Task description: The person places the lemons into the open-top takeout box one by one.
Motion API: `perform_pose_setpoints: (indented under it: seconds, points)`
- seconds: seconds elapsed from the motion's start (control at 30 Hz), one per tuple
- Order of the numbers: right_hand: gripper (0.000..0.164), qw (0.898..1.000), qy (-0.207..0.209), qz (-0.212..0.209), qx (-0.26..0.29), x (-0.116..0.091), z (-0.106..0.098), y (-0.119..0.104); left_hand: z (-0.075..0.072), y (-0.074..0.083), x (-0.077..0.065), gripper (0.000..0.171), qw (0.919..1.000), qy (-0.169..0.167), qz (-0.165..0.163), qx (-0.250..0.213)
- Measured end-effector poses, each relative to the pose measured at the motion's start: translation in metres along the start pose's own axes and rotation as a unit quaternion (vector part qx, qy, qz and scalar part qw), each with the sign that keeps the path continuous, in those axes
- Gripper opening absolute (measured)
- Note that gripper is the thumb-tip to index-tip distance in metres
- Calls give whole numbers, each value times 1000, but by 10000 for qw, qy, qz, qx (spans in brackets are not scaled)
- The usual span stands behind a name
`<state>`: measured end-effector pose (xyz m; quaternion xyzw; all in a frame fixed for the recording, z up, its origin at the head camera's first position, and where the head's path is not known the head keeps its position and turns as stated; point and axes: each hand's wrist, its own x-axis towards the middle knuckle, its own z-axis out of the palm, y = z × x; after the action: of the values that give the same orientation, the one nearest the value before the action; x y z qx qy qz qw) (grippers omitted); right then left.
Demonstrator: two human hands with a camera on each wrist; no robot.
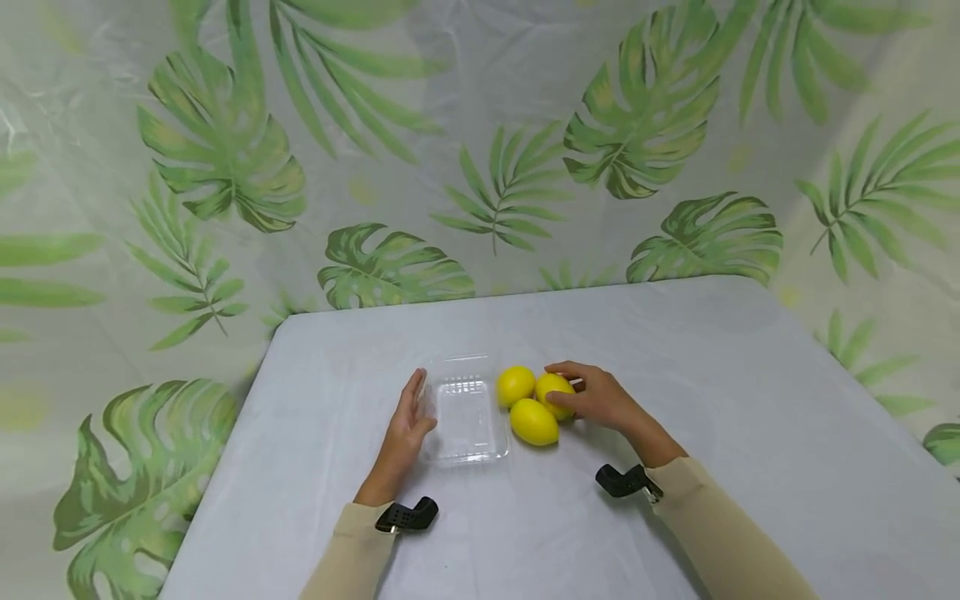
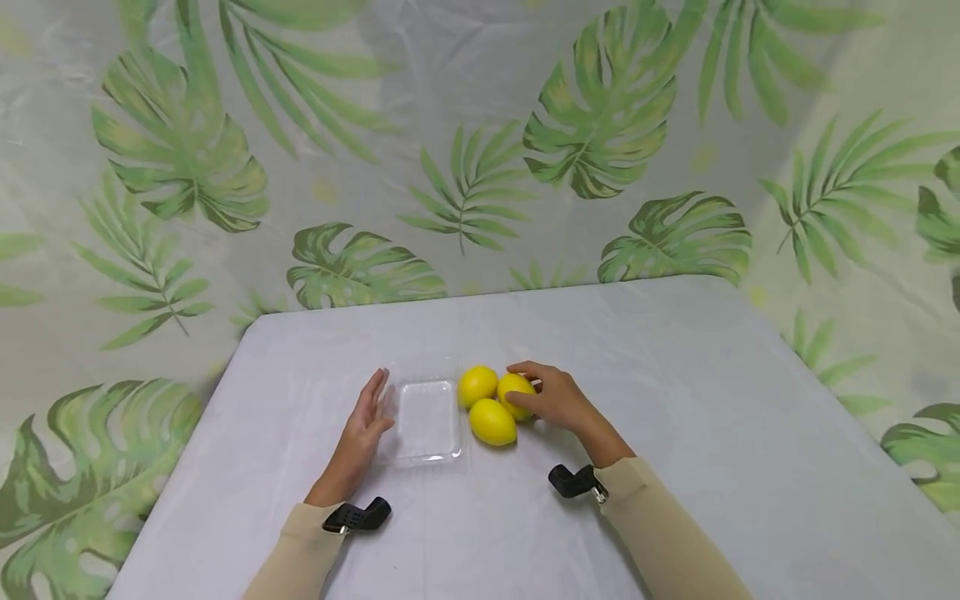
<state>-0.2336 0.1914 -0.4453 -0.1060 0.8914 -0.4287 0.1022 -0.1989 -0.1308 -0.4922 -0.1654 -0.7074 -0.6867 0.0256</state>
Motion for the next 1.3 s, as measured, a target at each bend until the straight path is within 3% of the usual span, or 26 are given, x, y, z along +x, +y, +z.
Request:
perform_pose_setpoints:
  seconds: [0.5, 0.67, 0.97, 1.3]
  points:
    - [53, 9981, 421, -228, -386, 0, -8, -9, -2, 7, 0, 78, 9999, 27, -107, -12]
    - [53, 9971, 524, -358, -418, -1, -9, -12, -1, 3, 1, 79, 10000, 38, -89, -1]
    - [52, 9951, 614, -731, -263, -1, -10, -26, -5, 2, -1, 77, 9999, 54, -108, 35]
    - [50, 9949, 506, -865, 93, 0, -6, -50, -3, -3, 3, 75, 9998, 62, 133, -105]
